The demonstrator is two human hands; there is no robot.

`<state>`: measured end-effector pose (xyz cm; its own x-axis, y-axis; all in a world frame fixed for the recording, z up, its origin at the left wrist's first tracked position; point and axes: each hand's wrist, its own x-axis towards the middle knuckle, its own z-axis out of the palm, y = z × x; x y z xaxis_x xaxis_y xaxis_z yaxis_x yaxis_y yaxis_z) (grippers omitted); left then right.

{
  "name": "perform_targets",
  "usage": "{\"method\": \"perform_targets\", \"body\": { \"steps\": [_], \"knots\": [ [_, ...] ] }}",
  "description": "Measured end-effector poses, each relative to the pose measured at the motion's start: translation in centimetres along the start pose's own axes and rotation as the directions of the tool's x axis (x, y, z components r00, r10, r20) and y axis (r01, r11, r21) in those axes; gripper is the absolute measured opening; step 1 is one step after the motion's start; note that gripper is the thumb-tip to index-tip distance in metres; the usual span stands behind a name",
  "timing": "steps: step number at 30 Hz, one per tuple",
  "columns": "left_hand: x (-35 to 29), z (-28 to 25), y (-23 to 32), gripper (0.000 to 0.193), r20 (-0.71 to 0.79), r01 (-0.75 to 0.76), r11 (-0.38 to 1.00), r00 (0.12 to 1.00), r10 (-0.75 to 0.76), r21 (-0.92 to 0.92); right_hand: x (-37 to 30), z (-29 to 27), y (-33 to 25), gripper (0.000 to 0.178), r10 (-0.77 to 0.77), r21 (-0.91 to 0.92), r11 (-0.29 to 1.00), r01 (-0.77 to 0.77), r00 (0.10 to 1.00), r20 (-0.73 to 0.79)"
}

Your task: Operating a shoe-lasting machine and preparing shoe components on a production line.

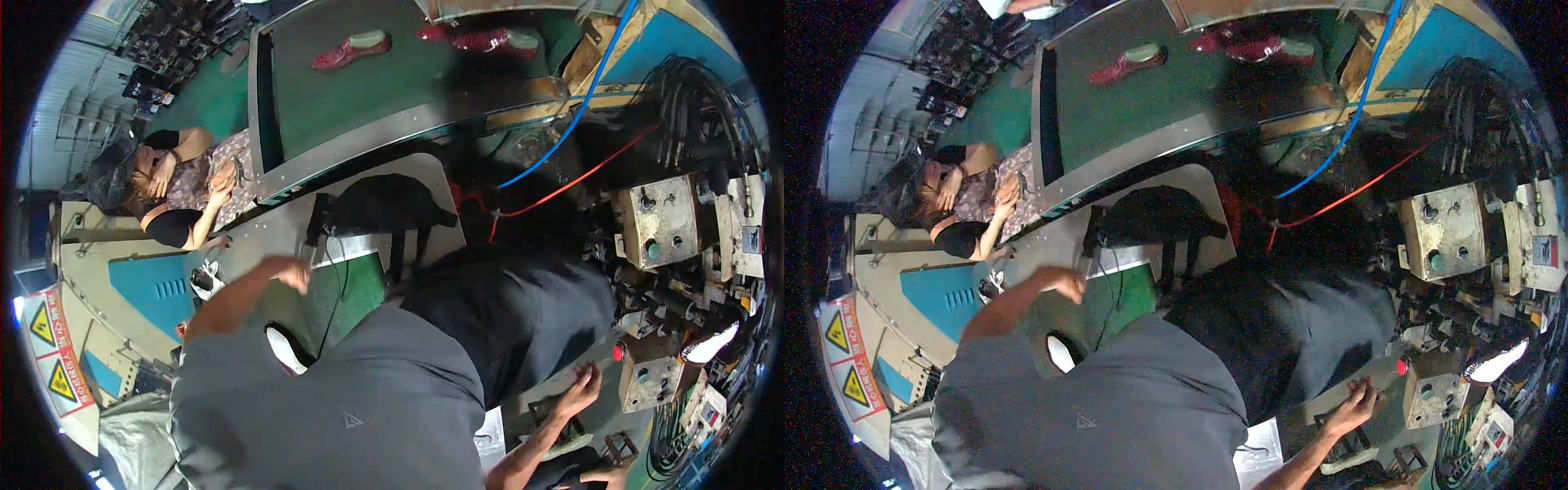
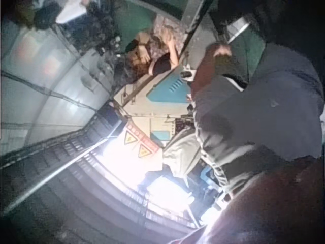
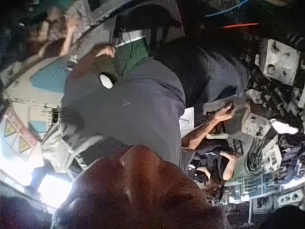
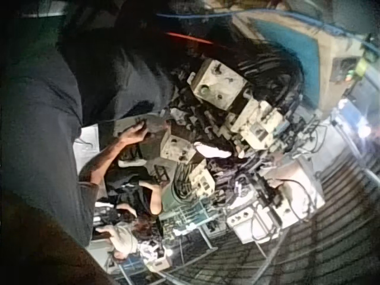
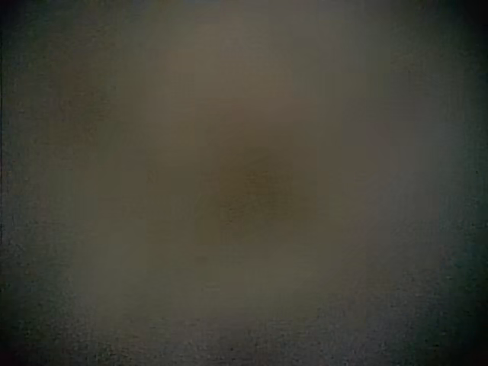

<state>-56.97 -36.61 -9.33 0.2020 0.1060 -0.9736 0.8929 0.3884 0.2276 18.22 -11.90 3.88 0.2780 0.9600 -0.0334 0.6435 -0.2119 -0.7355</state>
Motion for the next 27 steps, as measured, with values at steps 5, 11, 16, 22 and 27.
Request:
{"method": "perform_targets", "body": {
  "steps": [5, 11, 16, 22, 27],
  "knots": [
    [5.3, 21.1, -4.3, 0.057, 0.129, -0.628, 0.765, 0.755, 0.643, -0.140, 4.8, 8.3, -6.0, 0.025, -0.181, 0.277, 0.953, 0.120, 0.962, 0.206],
    [-1.6, 15.6, 0.2, 0.055, 0.055, -0.552, 0.823, 0.825, 0.562, -0.133, 2.1, 9.6, -13.0, 0.025, -0.347, 0.156, 0.935, 0.319, 0.914, 0.211],
    [-4.3, 13.1, 1.1, 0.053, -0.003, -0.462, 0.872, 0.884, 0.468, -0.163, -0.3, 9.3, -11.4, 0.028, -0.356, 0.119, 0.934, 0.337, 0.909, 0.217],
    [-5.4, 14.0, 3.0, 0.052, -0.038, -0.384, 0.888, 0.921, 0.388, -0.255, -2.6, 9.9, -7.4, 0.029, -0.330, 0.109, 0.943, 0.314, 0.924, 0.195],
    [-4.8, 15.2, 3.0, 0.051, -0.077, -0.326, 0.883, 0.945, 0.319, -0.337, -3.5, 10.4, -6.5, 0.030, -0.276, 0.161, 0.956, 0.247, 0.943, 0.189]
  ]
}}
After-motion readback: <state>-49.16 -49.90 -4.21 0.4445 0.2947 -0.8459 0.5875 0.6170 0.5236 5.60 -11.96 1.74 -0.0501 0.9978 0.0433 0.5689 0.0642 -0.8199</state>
